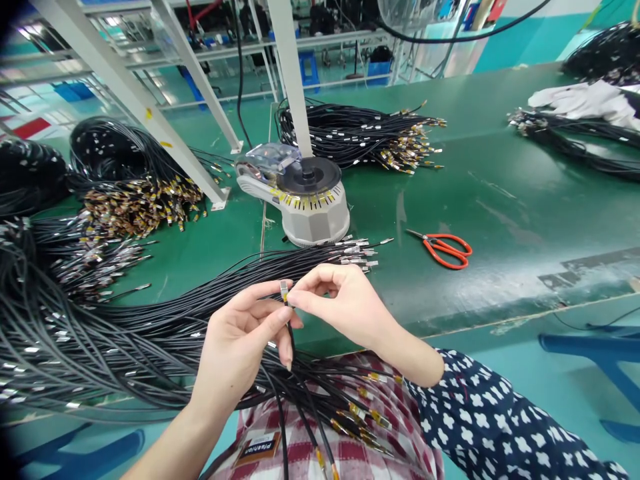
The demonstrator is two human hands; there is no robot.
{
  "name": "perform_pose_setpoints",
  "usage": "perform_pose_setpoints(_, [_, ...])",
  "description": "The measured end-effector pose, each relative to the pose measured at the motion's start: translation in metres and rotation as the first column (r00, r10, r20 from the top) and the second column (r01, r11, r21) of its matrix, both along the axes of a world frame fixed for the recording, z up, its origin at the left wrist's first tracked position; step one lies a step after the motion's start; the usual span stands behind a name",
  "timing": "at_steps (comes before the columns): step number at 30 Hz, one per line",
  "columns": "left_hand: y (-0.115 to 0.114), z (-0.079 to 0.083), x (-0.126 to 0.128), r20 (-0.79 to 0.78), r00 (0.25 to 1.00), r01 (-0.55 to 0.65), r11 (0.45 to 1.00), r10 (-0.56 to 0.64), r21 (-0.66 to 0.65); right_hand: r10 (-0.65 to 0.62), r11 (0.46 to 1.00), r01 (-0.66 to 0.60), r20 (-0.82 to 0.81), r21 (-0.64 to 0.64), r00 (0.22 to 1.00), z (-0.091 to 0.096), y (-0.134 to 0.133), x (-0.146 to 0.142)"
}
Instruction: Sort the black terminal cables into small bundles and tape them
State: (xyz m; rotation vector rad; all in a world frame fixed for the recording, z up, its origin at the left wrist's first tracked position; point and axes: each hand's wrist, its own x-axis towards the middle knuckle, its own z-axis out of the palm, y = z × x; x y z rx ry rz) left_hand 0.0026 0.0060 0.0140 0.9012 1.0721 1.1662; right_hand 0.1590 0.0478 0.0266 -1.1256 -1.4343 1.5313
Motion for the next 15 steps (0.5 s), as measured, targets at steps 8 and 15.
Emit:
perform_pose_setpoints(8, [0.0008, 0.0011, 0.0001, 0.007, 1.000, 0.002, 1.000, -0.002, -0.007, 0.000, 1.000, 0.000, -0.018, 0.008, 1.000, -0.0020, 0.0002, -0.0012])
perform_pose_setpoints(15, [0.0004, 0.0020, 0.0006, 0.011, 1.000, 0.000, 1.000, 0.000, -0.002, -0.005, 1.000, 0.005, -0.032, -0.002, 0.999, -0.0033, 0.0003, -0.0020])
